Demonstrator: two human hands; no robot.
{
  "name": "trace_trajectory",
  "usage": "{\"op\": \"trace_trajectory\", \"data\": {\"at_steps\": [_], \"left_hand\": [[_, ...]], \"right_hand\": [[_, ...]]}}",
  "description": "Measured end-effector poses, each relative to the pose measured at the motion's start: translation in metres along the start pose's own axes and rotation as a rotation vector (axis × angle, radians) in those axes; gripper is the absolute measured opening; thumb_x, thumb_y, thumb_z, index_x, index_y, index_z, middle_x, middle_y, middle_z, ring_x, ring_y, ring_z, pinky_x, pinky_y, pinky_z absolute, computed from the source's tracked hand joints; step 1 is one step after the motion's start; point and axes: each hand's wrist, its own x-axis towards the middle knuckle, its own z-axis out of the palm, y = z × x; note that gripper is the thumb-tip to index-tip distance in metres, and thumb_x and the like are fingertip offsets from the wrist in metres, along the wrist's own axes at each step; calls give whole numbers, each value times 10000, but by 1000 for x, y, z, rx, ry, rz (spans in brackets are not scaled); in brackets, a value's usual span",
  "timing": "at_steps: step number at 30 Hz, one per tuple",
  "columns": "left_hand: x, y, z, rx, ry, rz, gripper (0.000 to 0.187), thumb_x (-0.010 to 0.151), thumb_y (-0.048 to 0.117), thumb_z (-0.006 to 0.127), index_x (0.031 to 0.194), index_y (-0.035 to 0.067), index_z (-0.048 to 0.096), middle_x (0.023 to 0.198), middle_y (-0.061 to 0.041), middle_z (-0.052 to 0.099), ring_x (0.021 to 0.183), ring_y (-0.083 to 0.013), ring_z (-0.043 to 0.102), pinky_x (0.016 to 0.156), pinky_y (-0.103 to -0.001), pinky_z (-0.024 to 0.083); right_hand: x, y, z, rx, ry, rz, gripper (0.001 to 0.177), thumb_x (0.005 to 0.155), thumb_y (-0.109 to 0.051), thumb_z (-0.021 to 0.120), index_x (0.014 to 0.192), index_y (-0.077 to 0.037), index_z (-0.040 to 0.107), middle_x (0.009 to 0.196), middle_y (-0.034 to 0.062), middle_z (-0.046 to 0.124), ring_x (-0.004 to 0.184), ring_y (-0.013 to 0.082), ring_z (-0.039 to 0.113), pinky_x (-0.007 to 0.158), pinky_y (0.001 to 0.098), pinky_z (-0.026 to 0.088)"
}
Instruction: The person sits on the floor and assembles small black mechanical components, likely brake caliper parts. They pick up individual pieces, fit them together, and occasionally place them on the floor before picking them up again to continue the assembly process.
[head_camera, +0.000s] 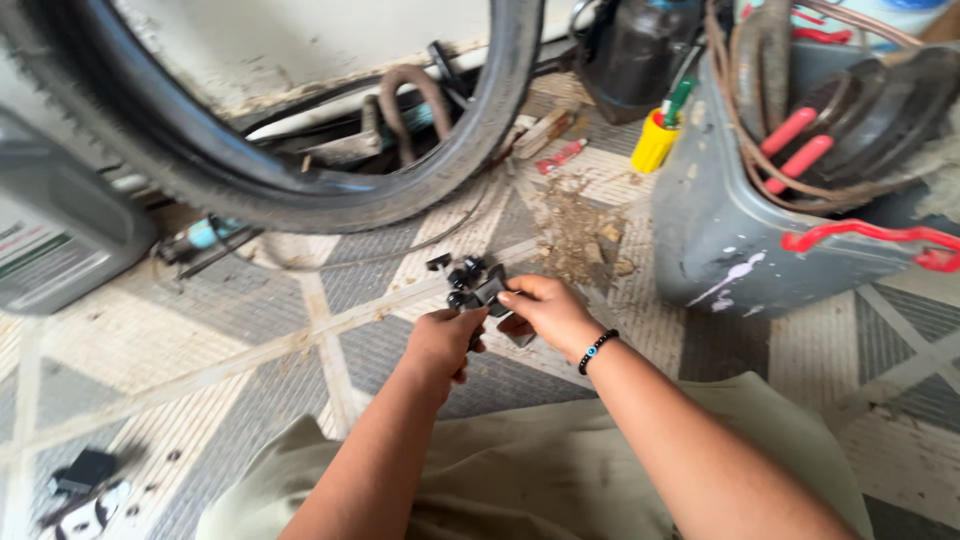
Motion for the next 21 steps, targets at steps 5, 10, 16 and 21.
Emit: {"op": "trace_trajectory", "data": {"at_steps": [5,10,16,21], "left_hand": [[2,-16,-6,-166,-144,-99,313,928,341,690,927,28,673,730,-76,638,489,-136,420,426,-324,377],[25,-30,-6,-163,-170,-73,237,927,277,654,929,42,685,744,-80,655,503,-140,428,439,-324,389],[25,-38,-11,-81,-131,-36,173,911,220,611,932,68,692,785,-60,679,533,-148,466,466,-349,440],[25,-33,-12,-86,-138,19,186,922,219,609,959,63,703,795,-40,677,538,-132,483,477,-331,471]], "right_hand": [[1,22,4,2,8,-165,238,980,-116,635,1176,17,660,985,86,746,844,175,766,708,311,625],[12,38,8,77,12,-189,208,997,-88,614,1157,36,661,1045,83,730,884,170,745,757,303,629],[-4,29,14,9,16,-211,292,950,-67,671,1226,23,637,1069,81,740,936,165,728,818,310,576],[-4,14,1,167,-75,-95,393,966,-124,621,1348,-33,591,1177,72,699,1034,175,718,901,333,594]]}}
